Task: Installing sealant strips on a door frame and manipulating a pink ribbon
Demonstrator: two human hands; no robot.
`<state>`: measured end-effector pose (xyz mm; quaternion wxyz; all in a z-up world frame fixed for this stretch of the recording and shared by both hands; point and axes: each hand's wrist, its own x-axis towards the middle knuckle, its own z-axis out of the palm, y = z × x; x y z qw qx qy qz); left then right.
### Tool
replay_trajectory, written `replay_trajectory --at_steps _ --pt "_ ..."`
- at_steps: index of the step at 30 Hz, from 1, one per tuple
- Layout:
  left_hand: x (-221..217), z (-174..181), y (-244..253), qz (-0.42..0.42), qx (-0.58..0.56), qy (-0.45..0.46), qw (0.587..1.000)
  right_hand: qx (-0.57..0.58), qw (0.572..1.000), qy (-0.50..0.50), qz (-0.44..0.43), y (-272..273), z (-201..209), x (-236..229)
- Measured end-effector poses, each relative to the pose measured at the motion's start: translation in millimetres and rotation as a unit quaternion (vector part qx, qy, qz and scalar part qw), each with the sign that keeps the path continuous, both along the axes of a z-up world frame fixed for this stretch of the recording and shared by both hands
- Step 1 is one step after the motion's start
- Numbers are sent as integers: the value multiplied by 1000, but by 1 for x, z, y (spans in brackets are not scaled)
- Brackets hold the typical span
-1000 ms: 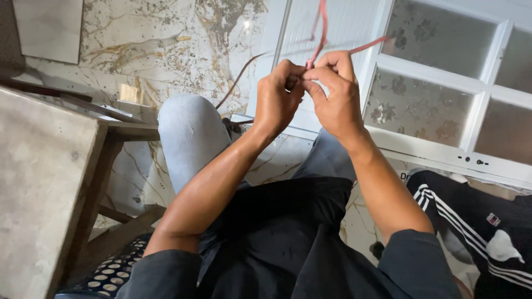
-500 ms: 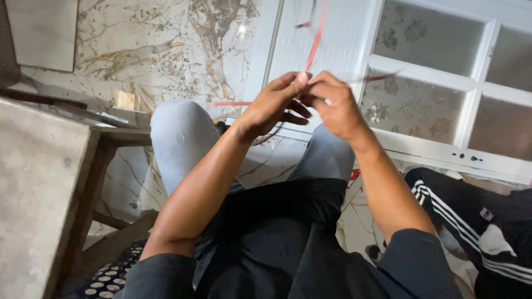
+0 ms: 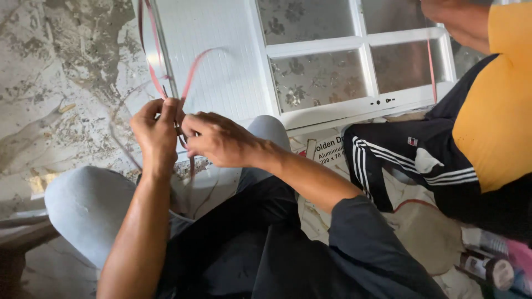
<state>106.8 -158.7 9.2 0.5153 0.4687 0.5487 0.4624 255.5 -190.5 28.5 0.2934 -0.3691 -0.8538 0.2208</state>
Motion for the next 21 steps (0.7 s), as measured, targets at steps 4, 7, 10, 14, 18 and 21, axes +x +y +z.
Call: replay_trajectory --at_steps 4,7,10,14,18,21 --pt "-7 -9 -3 36 -50 -46 997 -134 983 120 22 -15 26 -2" --pt "-11 15 6 58 -122 -150 980 -202 977 53 43 -22 48 -1" --pt "-31 15 24 92 -116 -223 963 -141 976 -9 166 -36 55 8" --pt "-46 22 39 111 -122 -307 937 -319 915 -240 55 -51 34 43" --pt "-29 32 24 50 -104 -266 957 -273 931 -172 -168 -27 28 46" --pt "-20 23 12 -24 -51 -356 933 -424 865 218 -158 -15 29 20"
